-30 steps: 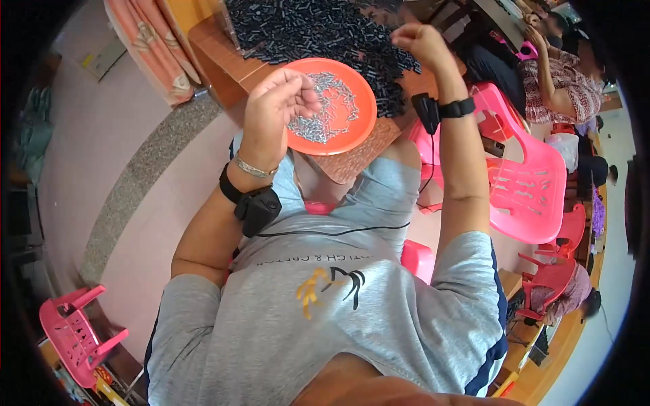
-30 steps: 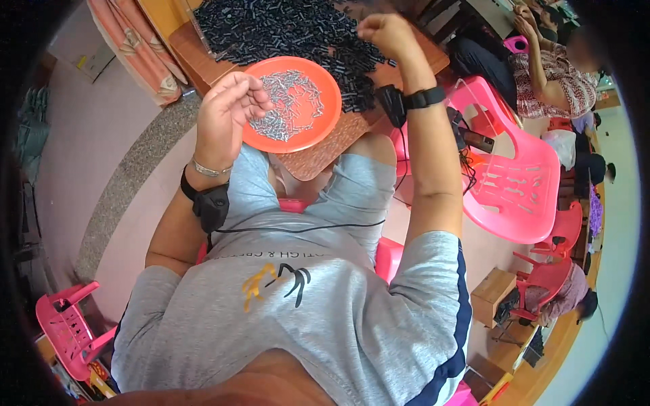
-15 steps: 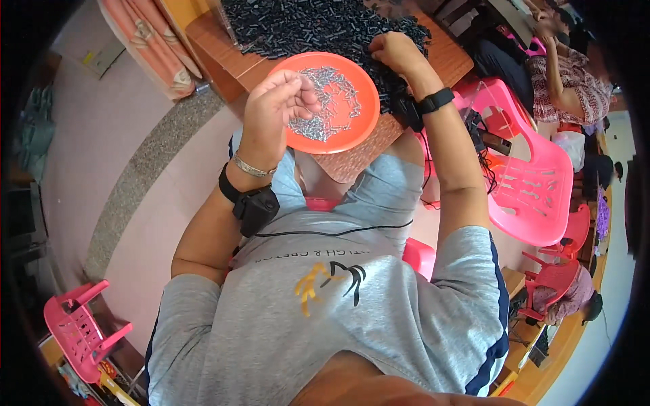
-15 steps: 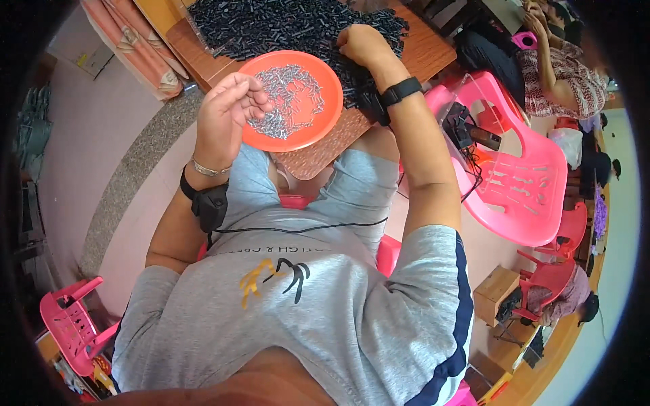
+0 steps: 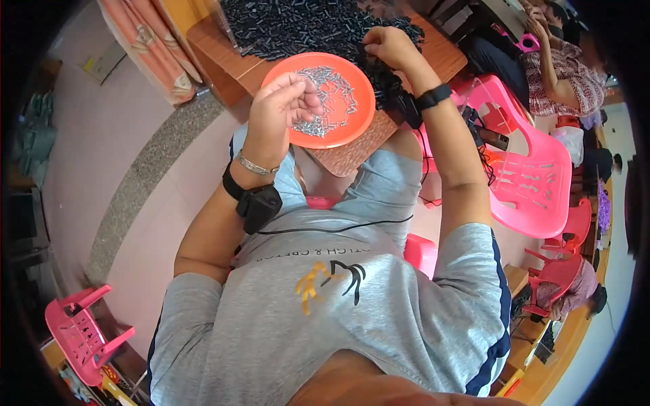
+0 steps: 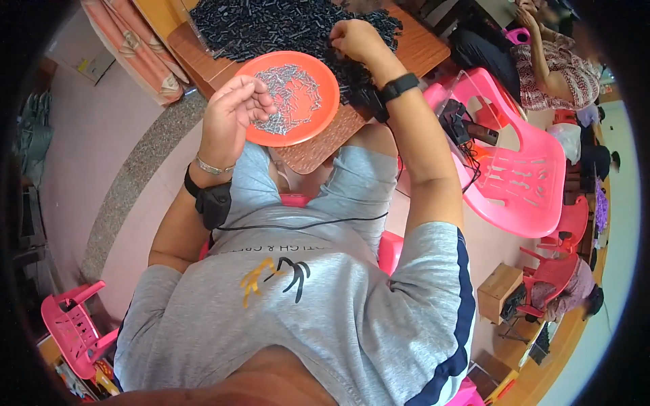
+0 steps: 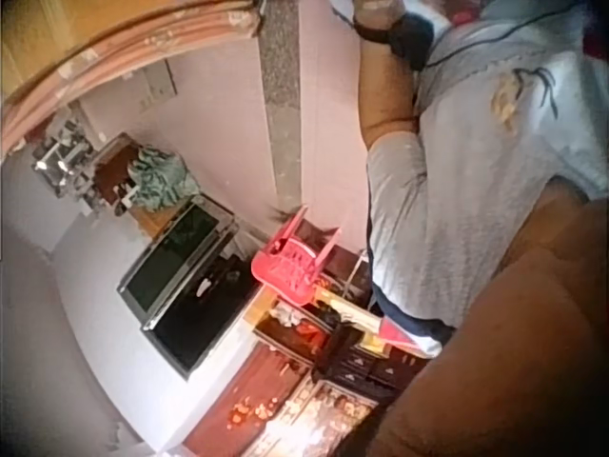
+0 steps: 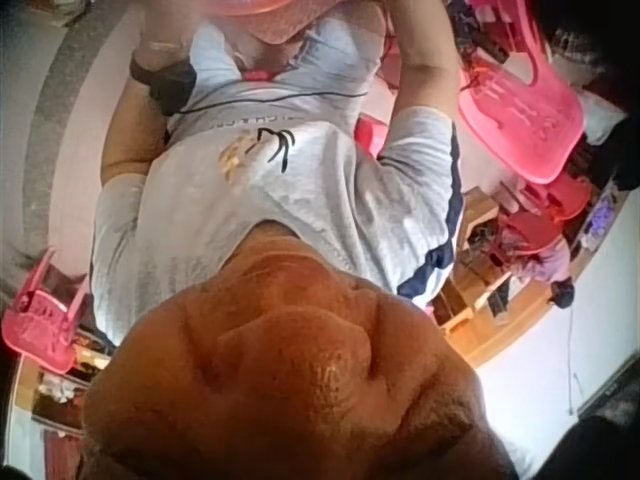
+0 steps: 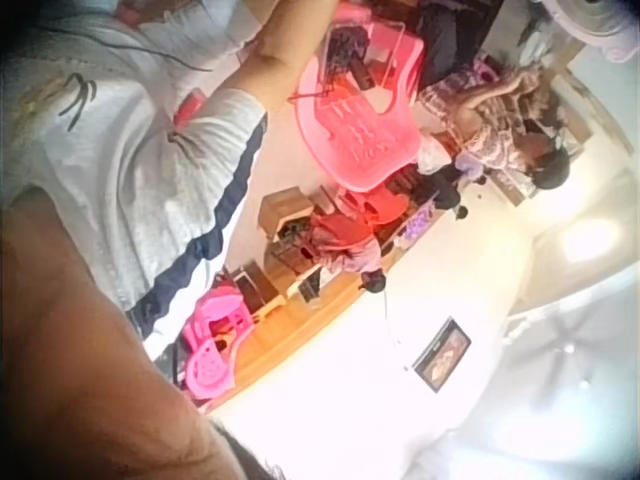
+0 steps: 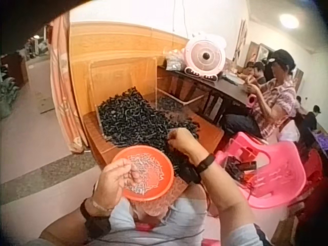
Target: Assembling small metal pins into black plastic components manually.
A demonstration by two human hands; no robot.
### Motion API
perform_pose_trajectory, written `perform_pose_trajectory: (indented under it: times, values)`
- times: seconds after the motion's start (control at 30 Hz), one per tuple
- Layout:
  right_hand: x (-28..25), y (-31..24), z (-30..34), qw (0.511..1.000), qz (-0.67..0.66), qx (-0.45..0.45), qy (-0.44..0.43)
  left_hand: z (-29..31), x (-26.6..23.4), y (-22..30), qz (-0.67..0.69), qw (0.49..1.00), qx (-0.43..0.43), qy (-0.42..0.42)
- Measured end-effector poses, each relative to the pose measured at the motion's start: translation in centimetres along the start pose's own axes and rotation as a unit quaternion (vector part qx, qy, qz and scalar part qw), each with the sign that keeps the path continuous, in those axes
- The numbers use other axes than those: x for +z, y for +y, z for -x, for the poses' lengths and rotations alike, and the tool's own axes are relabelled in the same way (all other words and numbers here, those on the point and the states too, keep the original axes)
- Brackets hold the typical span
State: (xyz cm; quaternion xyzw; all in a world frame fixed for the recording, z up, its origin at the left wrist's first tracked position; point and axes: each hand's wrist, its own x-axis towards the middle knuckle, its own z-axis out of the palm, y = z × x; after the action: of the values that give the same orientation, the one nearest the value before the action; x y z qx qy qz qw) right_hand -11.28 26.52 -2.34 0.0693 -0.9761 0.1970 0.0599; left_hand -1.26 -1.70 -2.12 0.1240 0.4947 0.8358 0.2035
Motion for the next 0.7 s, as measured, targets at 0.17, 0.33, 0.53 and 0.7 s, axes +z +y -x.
perform_pose_trajectory:
  times: [0.17, 0.33, 0.53, 0.7]
  values:
    - [-2.1, -4.7, 4.1, 0.901, -0.43, -0.024, -0.043, 0.2, 0.1, 0.4, -0.008, 1.0, 0.004, -0.001]
    - [-1.2, -9.9, 9.1, 0.839, -0.541, -0.047, -0.034, 0.4, 0.7, 0.1, -0.006, 0.999, -0.001, -0.037]
    - [1.1, -11.1, 11.2, 0.825, -0.561, -0.066, 0.01, 0.4, 1.2, -0.8, -0.012, 0.999, -0.025, -0.047]
    - [1.9, -10.7, 11.4, 0.823, -0.564, -0.064, 0.005, 0.7, 1.2, -1.1, -0.013, 0.998, -0.03, -0.057]
